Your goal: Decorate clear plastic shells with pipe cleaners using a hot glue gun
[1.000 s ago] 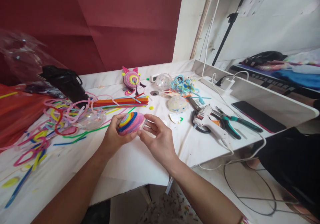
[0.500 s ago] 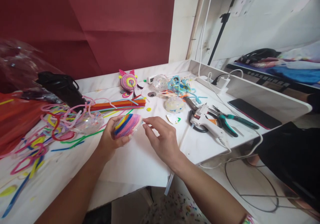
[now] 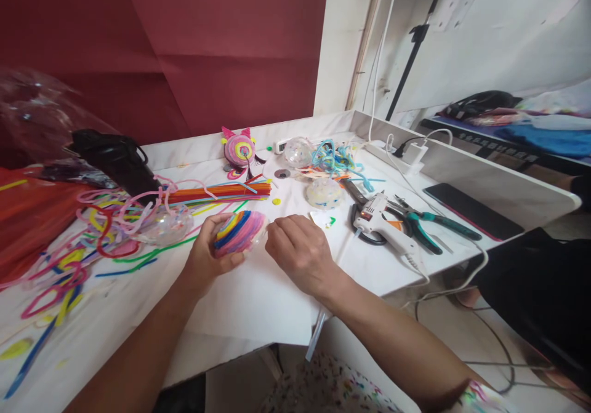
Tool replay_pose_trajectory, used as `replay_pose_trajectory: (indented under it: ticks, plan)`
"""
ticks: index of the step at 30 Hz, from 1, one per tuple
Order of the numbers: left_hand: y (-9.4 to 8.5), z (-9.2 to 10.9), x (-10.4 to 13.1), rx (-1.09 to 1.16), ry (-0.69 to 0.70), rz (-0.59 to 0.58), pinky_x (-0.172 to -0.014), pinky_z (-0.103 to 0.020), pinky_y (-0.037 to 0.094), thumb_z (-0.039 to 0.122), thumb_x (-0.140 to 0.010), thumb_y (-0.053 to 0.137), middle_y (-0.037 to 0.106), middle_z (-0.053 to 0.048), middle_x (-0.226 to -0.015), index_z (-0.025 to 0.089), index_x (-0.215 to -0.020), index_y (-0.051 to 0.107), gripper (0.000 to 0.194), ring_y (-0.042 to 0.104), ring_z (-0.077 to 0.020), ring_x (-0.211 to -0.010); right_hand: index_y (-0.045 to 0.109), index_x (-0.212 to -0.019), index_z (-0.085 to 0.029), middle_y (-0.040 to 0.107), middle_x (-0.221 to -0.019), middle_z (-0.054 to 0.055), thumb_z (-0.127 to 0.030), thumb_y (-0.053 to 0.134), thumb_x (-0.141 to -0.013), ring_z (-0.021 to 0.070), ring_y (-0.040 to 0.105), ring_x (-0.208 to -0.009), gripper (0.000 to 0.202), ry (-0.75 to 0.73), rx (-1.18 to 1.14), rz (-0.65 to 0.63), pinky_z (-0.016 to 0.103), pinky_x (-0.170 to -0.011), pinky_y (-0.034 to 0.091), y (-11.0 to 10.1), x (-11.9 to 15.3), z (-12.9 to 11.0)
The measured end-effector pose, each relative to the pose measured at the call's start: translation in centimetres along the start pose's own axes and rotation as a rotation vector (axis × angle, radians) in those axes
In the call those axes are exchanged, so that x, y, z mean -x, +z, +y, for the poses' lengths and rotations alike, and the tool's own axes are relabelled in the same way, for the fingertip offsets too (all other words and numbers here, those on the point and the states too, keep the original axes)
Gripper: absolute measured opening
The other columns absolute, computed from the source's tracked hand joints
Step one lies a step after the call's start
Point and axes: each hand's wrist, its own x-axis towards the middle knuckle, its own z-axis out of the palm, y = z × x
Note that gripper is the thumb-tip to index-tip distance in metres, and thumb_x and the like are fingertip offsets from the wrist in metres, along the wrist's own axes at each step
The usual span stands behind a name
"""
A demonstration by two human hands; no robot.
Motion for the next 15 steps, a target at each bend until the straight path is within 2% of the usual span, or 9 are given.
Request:
replay_pose_trajectory:
  ticks: [6, 10, 15]
  plan:
    - [-0.1, 0.3, 0.1, -0.029, 0.007, 0.008, -0.063, -0.025, 0.053, 0.027, -0.053, 0.088, 0.068, -0.001, -0.099, 0.027, -0.111, 0.056, 0.067, 0.065, -0.0177, -0.078, 0.056, -0.070, -0.022, 0.061, -0.066, 0.003, -0.005, 0.045, -0.088, 0.0162, 0.057, -0.066, 0.027, 0.159, -0.129, -0.022, 0.028, -0.061, 0.046, 0.6, 0.1, -0.3]
    - [0.1, 0.4, 0.1, -0.096, 0.053, 0.039, -0.069, -0.030, 0.055, 0.029, -0.053, 0.087, 0.067, -0.003, -0.102, 0.026, -0.112, 0.055, 0.067, 0.066, -0.0203, -0.083, 0.059, -0.075, -0.020, 0.062, -0.070, 0.005, -0.008, 0.045, -0.090, 0.0177, 0.059, -0.069, 0.024, 0.259, -0.231, -0.052, 0.030, -0.063, 0.047, 0.8, 0.3, -0.6]
    - [1.1, 1.1, 0.4, -0.259, 0.202, 0.143, -0.077, -0.037, 0.057, 0.026, -0.050, 0.086, 0.065, -0.006, -0.112, 0.027, -0.112, 0.050, 0.072, 0.066, -0.0271, -0.098, 0.058, -0.070, -0.019, 0.059, -0.063, 0.004, -0.006, 0.046, -0.088, 0.0178, 0.056, -0.062, 0.025, 0.259, -0.048, -0.075, 0.029, -0.057, 0.042, 0.7, 0.4, -1.1]
